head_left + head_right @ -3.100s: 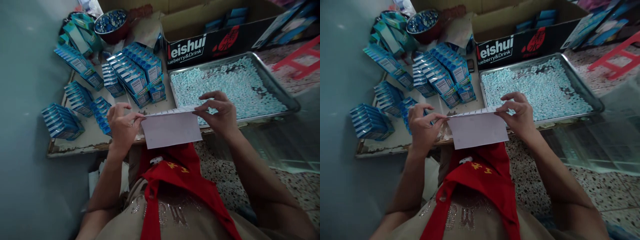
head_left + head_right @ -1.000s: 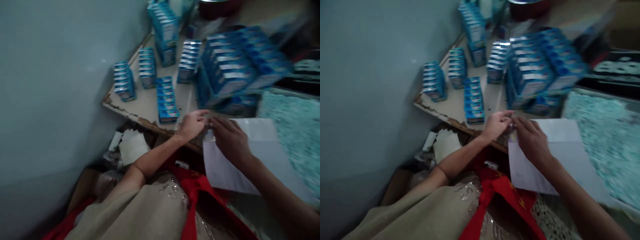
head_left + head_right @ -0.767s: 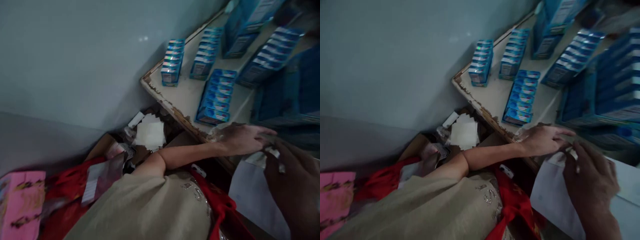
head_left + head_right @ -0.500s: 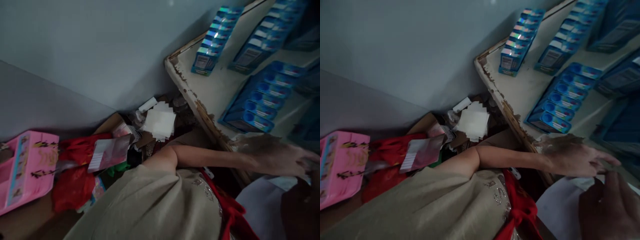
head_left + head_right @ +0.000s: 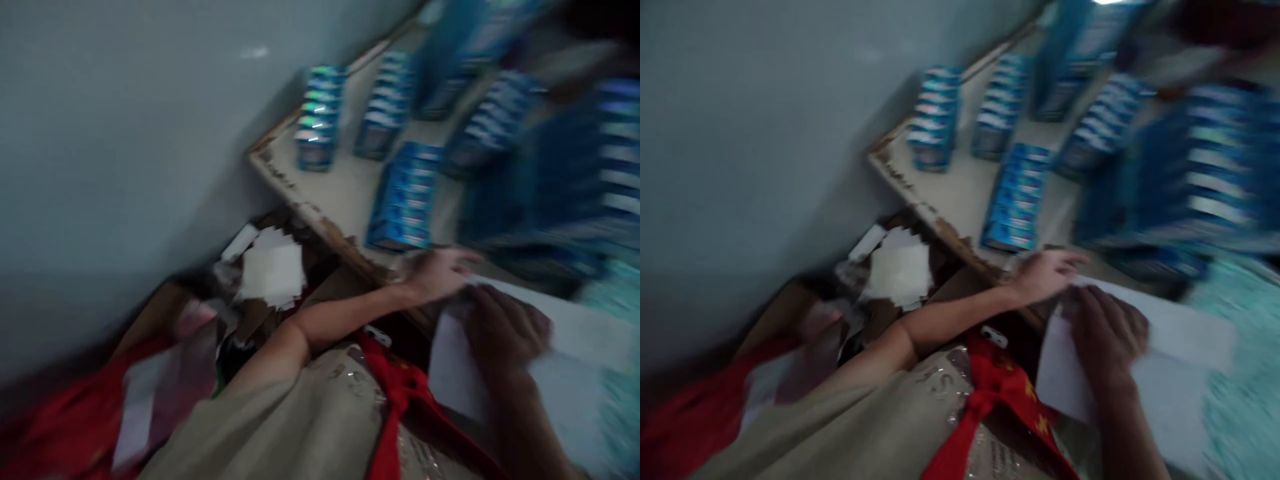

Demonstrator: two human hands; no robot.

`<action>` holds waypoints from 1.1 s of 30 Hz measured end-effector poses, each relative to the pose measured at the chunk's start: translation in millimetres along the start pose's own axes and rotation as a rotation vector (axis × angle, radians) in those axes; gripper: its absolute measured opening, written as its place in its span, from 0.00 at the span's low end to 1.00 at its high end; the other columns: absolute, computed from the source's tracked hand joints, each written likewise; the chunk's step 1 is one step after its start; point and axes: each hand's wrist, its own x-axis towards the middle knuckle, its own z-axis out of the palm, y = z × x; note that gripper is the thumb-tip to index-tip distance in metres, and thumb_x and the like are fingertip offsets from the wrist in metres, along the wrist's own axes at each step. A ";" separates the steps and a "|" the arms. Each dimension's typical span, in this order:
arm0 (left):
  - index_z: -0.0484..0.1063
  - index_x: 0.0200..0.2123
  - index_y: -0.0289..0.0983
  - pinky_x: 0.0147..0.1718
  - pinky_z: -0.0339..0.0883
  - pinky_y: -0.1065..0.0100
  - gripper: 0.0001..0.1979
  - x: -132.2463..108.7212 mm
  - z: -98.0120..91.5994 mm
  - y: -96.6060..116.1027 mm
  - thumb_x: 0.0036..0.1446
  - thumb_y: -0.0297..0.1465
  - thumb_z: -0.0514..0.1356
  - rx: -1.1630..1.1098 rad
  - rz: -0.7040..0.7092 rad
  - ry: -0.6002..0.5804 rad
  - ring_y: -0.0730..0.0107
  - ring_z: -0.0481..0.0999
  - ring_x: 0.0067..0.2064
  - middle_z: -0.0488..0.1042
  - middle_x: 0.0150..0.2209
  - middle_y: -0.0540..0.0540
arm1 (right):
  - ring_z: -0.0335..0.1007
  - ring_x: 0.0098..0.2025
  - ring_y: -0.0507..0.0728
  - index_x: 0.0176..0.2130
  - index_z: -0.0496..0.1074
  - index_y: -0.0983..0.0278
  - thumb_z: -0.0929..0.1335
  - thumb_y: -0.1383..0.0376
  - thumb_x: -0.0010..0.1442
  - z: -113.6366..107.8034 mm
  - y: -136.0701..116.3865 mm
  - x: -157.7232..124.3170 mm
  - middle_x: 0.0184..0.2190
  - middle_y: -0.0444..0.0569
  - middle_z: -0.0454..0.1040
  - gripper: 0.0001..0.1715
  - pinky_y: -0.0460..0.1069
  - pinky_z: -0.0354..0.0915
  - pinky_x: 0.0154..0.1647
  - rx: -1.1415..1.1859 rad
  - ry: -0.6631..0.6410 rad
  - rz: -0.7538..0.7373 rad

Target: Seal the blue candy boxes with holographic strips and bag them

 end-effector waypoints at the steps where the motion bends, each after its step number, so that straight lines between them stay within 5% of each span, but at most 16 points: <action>1: 0.84 0.42 0.40 0.42 0.75 0.61 0.16 -0.2 -6.4 4.8 0.57 0.16 0.63 -0.004 -0.005 0.016 0.63 0.84 0.39 0.86 0.39 0.40 | 0.83 0.45 0.67 0.42 0.85 0.46 0.68 0.55 0.68 -12.9 2.7 -12.6 0.42 0.57 0.86 0.13 0.63 0.68 0.45 -0.038 0.067 0.011; 4: 0.81 0.51 0.34 0.42 0.77 0.63 0.18 17.1 -19.3 12.7 0.61 0.17 0.61 -0.033 0.010 0.036 0.60 0.85 0.41 0.86 0.42 0.37 | 0.83 0.43 0.60 0.42 0.84 0.53 0.71 0.63 0.68 -27.6 5.3 -15.7 0.40 0.48 0.87 0.09 0.57 0.67 0.48 -0.175 0.198 -0.110; 8: 0.80 0.55 0.33 0.44 0.78 0.64 0.18 35.0 -16.7 9.8 0.64 0.20 0.61 0.081 0.123 0.064 0.60 0.86 0.41 0.87 0.40 0.42 | 0.79 0.38 0.56 0.42 0.82 0.55 0.72 0.67 0.69 -36.4 9.6 1.3 0.36 0.44 0.85 0.07 0.54 0.62 0.42 -0.260 0.173 -0.191; 12: 0.80 0.55 0.34 0.51 0.78 0.59 0.19 42.2 -9.5 0.3 0.64 0.18 0.59 0.308 0.215 0.128 0.57 0.87 0.46 0.87 0.44 0.40 | 0.76 0.35 0.54 0.43 0.80 0.57 0.74 0.71 0.66 -76.9 -9.0 -5.1 0.31 0.42 0.82 0.08 0.53 0.62 0.38 -0.157 0.314 -0.305; 16: 0.81 0.54 0.36 0.63 0.72 0.50 0.20 39.5 -6.0 -2.7 0.64 0.17 0.58 0.494 0.270 0.167 0.49 0.83 0.59 0.83 0.56 0.35 | 0.69 0.27 0.52 0.41 0.79 0.57 0.75 0.69 0.64 -131.6 -34.9 4.2 0.24 0.40 0.76 0.07 0.50 0.63 0.31 0.147 0.308 -0.090; 20: 0.81 0.51 0.39 0.67 0.70 0.52 0.14 -3.3 -16.3 15.6 0.67 0.24 0.60 0.333 0.478 0.111 0.50 0.79 0.63 0.82 0.59 0.37 | 0.60 0.20 0.49 0.33 0.81 0.57 0.78 0.60 0.62 -158.3 -57.0 54.1 0.19 0.38 0.70 0.07 0.49 0.53 0.22 0.499 0.196 0.204; 26: 0.75 0.51 0.42 0.51 0.82 0.57 0.12 -63.2 -79.9 80.1 0.65 0.36 0.62 -0.279 0.230 0.130 0.58 0.86 0.52 0.84 0.53 0.41 | 0.64 0.27 0.51 0.30 0.80 0.61 0.80 0.55 0.57 -132.1 -85.9 146.2 0.24 0.44 0.73 0.13 0.48 0.57 0.25 1.064 -0.032 0.342; 29: 0.74 0.50 0.42 0.48 0.83 0.57 0.14 -52.0 -117.3 104.9 0.64 0.40 0.63 -0.372 0.208 0.154 0.55 0.86 0.54 0.83 0.53 0.40 | 0.58 0.23 0.49 0.28 0.78 0.62 0.79 0.59 0.56 -104.8 -98.2 178.6 0.22 0.43 0.69 0.12 0.48 0.55 0.24 1.127 -0.106 0.385; 33: 0.74 0.47 0.40 0.44 0.83 0.61 0.19 -18.2 -148.6 108.9 0.65 0.49 0.64 -0.395 0.196 0.240 0.53 0.86 0.54 0.84 0.50 0.39 | 0.55 0.21 0.48 0.27 0.77 0.63 0.79 0.61 0.52 -65.7 -108.5 205.8 0.19 0.40 0.66 0.11 0.48 0.54 0.22 1.171 -0.102 0.443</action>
